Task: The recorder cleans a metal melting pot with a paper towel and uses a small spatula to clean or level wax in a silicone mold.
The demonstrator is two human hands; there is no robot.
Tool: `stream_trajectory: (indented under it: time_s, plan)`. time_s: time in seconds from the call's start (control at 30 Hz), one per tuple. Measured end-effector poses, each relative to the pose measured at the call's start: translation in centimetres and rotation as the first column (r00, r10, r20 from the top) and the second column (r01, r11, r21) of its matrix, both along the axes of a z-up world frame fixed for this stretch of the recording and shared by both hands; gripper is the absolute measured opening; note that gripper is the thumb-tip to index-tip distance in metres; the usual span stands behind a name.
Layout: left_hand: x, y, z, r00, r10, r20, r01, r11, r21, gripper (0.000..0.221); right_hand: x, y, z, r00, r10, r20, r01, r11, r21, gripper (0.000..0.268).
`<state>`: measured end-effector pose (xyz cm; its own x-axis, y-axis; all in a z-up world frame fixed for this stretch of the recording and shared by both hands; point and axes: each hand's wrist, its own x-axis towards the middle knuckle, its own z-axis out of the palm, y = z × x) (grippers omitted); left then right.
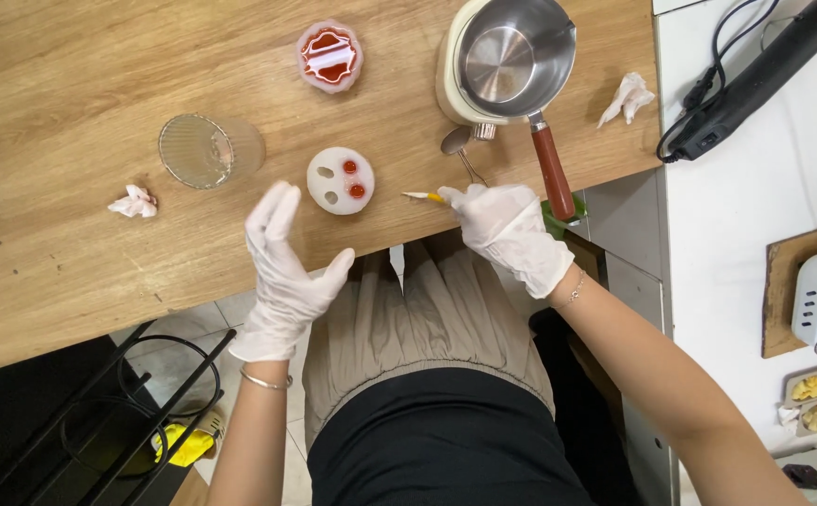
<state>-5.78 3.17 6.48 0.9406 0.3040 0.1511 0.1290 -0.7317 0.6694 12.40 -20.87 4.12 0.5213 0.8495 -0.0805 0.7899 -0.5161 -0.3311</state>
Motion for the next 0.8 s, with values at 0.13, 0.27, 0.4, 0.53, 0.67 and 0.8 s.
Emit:
stream_trajectory:
  time_s: [0.13, 0.27, 0.4, 0.53, 0.67, 0.8]
  plan:
    - [-2.2, -3.0, -2.8, 0.997, 0.069, -0.047, -0.072, 0.994, -0.079, 0.076, -0.5, -0.7, 0.5, 0.976, -0.174, -0.133, 0.181, 0.982, 0.050, 0.027]
    - [0.3, -5.3, -3.1, 0.967, -0.163, -0.195, 0.104, 0.955, -0.277, 0.067, -2.2, -0.9, 1.9, 0.782, -0.482, -0.395, 0.499, 0.864, -0.068, 0.027]
    - [1.9, -6.5, -4.8, 0.913, -0.295, -0.282, 0.208, 0.931, -0.301, 0.091, -6.2, -1.7, 0.6, 0.716, -0.569, -0.404, 0.593, 0.802, -0.078, 0.027]
    - [2.1, -7.7, -6.2, 0.902, -0.306, -0.305, 0.212, 0.929, -0.304, 0.099, -8.3, -1.2, -2.5, 0.780, -0.542, -0.311, 0.574, 0.819, 0.013, 0.027]
    - [2.6, -8.2, -6.2, 0.912, -0.278, -0.303, 0.145, 0.907, -0.395, 0.110, -8.9, 0.0, -3.3, 0.791, -0.547, -0.274, 0.569, 0.822, 0.002, 0.027]
    - [2.7, -8.1, -6.4, 0.912, -0.286, -0.294, 0.095, 0.844, -0.528, 0.118, -9.4, 0.8, -4.5, 0.782, -0.547, -0.298, 0.578, 0.816, 0.017, 0.027]
